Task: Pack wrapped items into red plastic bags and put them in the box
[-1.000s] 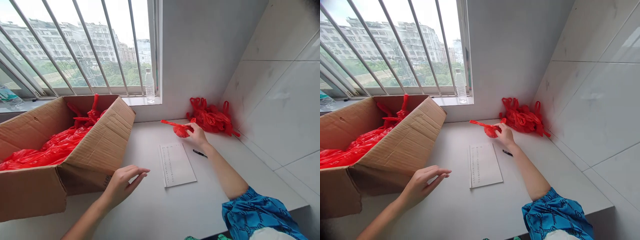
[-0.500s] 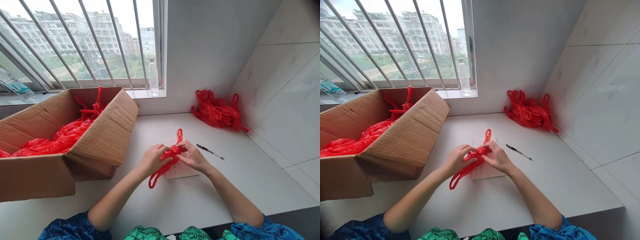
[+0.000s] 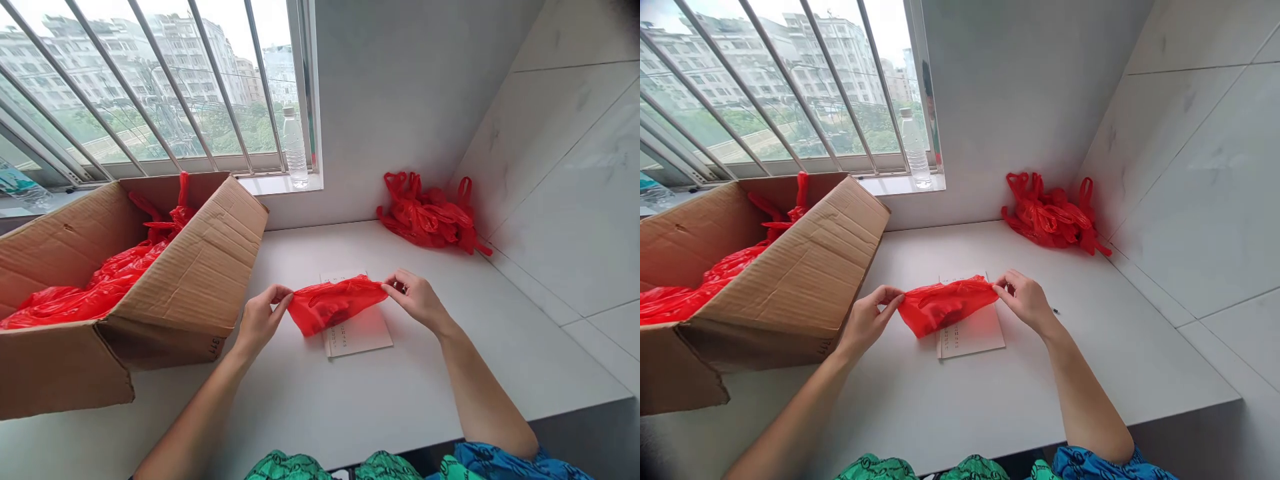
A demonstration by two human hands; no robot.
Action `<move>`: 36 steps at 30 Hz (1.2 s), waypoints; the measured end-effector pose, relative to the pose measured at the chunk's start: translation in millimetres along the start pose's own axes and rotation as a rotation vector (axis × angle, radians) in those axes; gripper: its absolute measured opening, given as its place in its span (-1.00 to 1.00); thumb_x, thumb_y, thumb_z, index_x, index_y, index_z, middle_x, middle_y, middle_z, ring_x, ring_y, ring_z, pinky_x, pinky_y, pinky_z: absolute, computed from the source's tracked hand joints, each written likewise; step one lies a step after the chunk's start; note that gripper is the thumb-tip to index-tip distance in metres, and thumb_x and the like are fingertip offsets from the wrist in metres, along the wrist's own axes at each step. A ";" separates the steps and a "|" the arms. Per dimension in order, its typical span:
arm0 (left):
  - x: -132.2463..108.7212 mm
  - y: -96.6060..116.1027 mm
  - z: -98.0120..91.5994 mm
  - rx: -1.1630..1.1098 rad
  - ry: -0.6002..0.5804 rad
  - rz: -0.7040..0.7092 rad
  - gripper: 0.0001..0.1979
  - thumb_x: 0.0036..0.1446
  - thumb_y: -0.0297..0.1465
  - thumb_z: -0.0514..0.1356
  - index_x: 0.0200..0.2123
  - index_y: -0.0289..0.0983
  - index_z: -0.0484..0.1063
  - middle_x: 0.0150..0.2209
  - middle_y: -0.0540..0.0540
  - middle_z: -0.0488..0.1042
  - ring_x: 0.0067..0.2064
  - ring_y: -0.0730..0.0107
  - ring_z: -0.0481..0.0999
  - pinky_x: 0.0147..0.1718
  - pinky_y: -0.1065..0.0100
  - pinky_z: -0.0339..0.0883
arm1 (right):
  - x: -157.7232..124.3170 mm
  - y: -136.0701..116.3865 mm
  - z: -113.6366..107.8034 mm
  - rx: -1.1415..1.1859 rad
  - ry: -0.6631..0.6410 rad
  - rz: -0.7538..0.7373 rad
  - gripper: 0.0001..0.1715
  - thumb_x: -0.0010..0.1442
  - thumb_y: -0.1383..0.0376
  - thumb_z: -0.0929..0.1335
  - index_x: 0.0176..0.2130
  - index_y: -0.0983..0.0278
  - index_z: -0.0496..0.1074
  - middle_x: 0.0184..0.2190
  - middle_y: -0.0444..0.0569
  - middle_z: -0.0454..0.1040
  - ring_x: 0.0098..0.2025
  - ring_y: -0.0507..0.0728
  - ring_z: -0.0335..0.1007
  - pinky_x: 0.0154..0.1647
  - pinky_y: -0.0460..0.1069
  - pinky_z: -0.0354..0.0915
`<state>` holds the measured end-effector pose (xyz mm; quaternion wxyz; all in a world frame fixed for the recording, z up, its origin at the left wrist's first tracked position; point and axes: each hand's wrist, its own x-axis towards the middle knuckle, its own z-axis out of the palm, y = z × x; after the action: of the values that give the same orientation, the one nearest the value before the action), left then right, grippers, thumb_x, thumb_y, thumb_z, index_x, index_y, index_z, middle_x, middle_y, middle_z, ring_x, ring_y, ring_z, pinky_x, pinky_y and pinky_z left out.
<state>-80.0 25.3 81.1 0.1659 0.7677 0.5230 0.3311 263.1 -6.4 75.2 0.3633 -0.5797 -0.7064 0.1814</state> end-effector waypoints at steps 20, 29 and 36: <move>2.9 12.1 4.6 -0.330 0.180 0.039 -0.84 0.29 -0.26 0.14 -0.20 -0.23 0.39 -0.23 -0.08 0.48 -0.15 0.30 0.50 -0.13 0.30 0.35 | 0.7 8.7 -8.9 0.072 0.211 0.108 -0.79 0.30 0.13 0.31 -0.27 0.19 0.43 -0.24 -0.06 0.53 -0.17 0.18 0.45 -0.36 0.00 0.28; -4.4 66.7 -12.7 -0.453 -0.158 0.228 -0.49 0.20 -0.27 0.26 0.19 -0.15 0.26 -0.10 -0.15 0.48 0.00 0.21 0.46 0.12 0.11 0.28 | -14.2 -60.0 12.9 0.033 0.218 -0.364 -0.80 0.39 0.22 0.23 -0.09 0.18 0.40 -0.16 0.04 0.52 -0.09 0.21 0.46 -0.05 0.11 0.37; -11.0 74.9 -22.4 -0.283 -0.336 0.323 -0.70 0.35 -0.34 -0.02 -0.38 -0.25 0.40 -0.42 -0.08 0.41 -0.42 0.40 0.37 -0.40 0.36 0.27 | -3.2 -44.9 48.5 -0.385 -0.187 -0.102 -0.61 0.41 0.11 0.20 -0.19 0.31 0.46 -0.40 0.05 0.49 -0.42 0.17 0.40 -0.48 0.00 0.18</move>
<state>-46.0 -16.5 138.7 0.3010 0.8545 0.3073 0.2913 197.4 -13.2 72.1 0.1878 -0.5824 -0.7871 0.0774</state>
